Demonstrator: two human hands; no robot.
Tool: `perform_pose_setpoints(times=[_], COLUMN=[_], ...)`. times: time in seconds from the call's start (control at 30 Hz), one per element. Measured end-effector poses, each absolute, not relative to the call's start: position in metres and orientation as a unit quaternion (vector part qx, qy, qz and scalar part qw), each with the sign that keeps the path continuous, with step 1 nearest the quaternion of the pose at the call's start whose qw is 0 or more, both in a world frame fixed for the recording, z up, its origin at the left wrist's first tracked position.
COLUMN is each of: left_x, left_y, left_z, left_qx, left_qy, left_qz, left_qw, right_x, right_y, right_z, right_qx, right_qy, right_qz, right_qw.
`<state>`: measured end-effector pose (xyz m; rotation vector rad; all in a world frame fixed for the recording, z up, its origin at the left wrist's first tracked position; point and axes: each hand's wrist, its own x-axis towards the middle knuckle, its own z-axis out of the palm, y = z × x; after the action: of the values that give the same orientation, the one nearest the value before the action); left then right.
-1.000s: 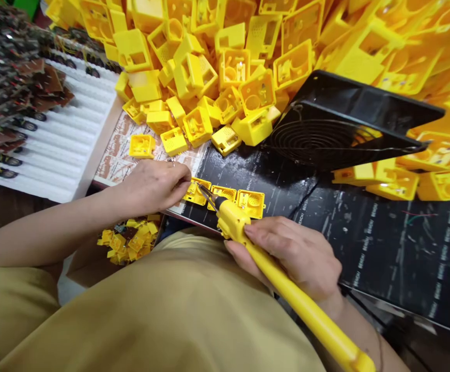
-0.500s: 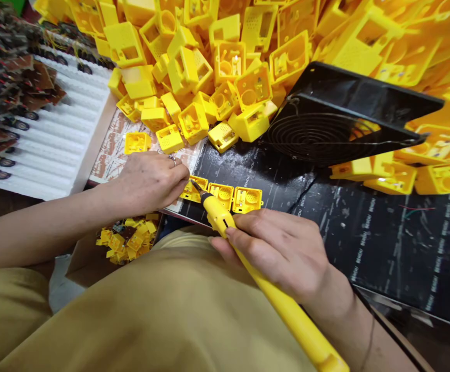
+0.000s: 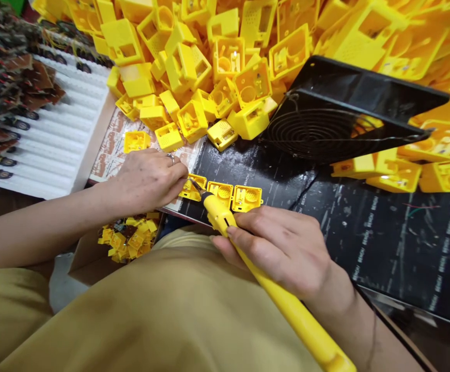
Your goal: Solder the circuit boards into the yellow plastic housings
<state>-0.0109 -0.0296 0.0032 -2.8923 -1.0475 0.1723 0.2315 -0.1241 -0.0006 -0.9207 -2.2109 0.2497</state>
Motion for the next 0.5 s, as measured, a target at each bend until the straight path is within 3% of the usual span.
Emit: perform_pose_setpoints(times=[0.17, 0.5], left_x=[-0.012, -0.015], left_y=[-0.028, -0.031], left_z=[0.004, 0.005], left_qx=[-0.939, -0.93], left_qy=[-0.338, -0.363], left_qz=[0.064, 0.053], left_qw=[0.021, 0.014], right_x=[0.24, 0.249], right_y=[-0.136, -0.141], right_z=[0.001, -0.014], right_qx=[-0.447, -0.449], right_qy=[-0.809, -0.785], right_qz=[0.122, 0.14], right_qw=[0.362, 0.402])
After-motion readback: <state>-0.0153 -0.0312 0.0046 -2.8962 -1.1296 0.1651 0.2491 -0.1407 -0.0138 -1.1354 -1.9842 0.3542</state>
